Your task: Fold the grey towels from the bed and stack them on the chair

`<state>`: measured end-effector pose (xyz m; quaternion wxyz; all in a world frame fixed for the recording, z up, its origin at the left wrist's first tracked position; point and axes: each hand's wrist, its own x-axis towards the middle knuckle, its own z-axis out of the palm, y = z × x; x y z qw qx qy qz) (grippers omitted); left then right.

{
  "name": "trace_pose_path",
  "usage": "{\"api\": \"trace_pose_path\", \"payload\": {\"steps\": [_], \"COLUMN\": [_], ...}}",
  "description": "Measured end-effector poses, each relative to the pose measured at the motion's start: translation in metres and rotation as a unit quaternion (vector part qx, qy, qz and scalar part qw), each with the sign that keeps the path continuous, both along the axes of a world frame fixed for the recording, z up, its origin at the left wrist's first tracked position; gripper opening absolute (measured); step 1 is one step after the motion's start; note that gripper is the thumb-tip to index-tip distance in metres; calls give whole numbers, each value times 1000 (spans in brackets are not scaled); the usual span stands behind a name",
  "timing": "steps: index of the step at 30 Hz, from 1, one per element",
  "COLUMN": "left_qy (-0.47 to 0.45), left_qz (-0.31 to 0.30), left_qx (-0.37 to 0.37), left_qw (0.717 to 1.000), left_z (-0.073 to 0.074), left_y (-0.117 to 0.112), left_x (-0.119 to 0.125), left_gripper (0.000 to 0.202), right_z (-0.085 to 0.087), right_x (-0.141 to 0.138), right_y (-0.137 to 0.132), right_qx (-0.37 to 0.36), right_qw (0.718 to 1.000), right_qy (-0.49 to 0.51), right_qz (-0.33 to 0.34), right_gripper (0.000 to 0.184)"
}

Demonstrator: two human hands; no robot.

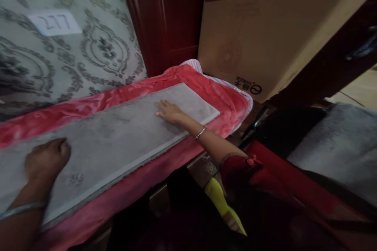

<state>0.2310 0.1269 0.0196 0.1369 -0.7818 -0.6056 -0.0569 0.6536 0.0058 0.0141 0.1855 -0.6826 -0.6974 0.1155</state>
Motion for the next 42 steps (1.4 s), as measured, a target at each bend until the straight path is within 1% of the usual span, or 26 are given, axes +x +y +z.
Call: {"api": "trace_pose_path", "payload": {"steps": [2,3,6,8,11,13,14,16,18,20,22,24,25,27,29,31,33,34,35,37,39,41,42], "left_qy": [-12,-15,-23,-25,-26,-27,-26,-23,-33,-58,-85,-102,-109,-114,-104,-73,-69,-78,-84,-88,-106,-118,-119], "left_qz": [18,16,2,-8,-12,-17,-20,-17,10,46,62,73,77,85,94,124,73,37,28,-61,-146,-220,-241], "left_qx": [7,7,-3,-22,-68,-106,-120,-136,-137,-131,-123,-127,-136,-163,-183,-169,-126,-121,-126,-133,-124,-114,-113], "left_qw": [1000,1000,1000,999,997,994,992,990,990,989,987,984,982,976,973,975,987,989,988,985,976,962,957], "left_z": [3,4,10,12,13,11,9,5,0,-6,-11,-11,-9,0,12,23,29,28,27,18,5,-12,-22], "left_y": [-3,-6,-13,-16,-18,-19,-19,-23,-29,-40,-52,-64,-69,-80,-90,-98,-104,-106,-107,-109,-111,-118,-123], "left_x": [0,1,5,6,5,-2,-10,-32,-64,-99,-129,-149,-154,-156,-145,-122,-86,-63,-39,9,50,77,83], "left_gripper": [70,68,67,71,77,76,74,70,69,69,68,66,65,65,66,64,64,60,55,54,56,57,57], "right_z": [-8,-14,-29,-34,-33,-32,-32,-33,-38,-46,-53,-60,-62,-62,-57,-49,-39,-34,-29,-25,-27,-34,-39], "right_x": [-22,-29,-39,-37,-26,-11,-1,24,53,81,102,114,117,118,113,97,68,47,24,-26,-75,-113,-126], "right_y": [4,4,4,3,2,-4,-9,-23,-40,-56,-68,-76,-79,-84,-85,-80,-70,-63,-55,-40,-29,-26,-28], "right_qx": [7,11,11,4,-12,-30,-40,-59,-78,-87,-79,-75,-73,-68,-75,-76,-59,-44,-31,-16,4,20,27], "right_qw": [999,999,995,994,993,992,990,981,965,953,948,948,949,950,946,941,946,954,966,986,992,989,987], "right_qy": [-34,-53,-94,-105,-114,-122,-129,-146,-162,-160,-148,-137,-135,-136,-137,-144,-155,-159,-156,-144,-125,-107,-103], "right_qz": [-2,0,6,7,7,-22,-49,-116,-190,-243,-269,-277,-277,-274,-283,-296,-279,-249,-204,-86,17,100,123], "right_gripper": [63,62,63,64,64,64,64,64,64,64,65,67,67,66,65,63,63,62,61,58,58,59,59]}}
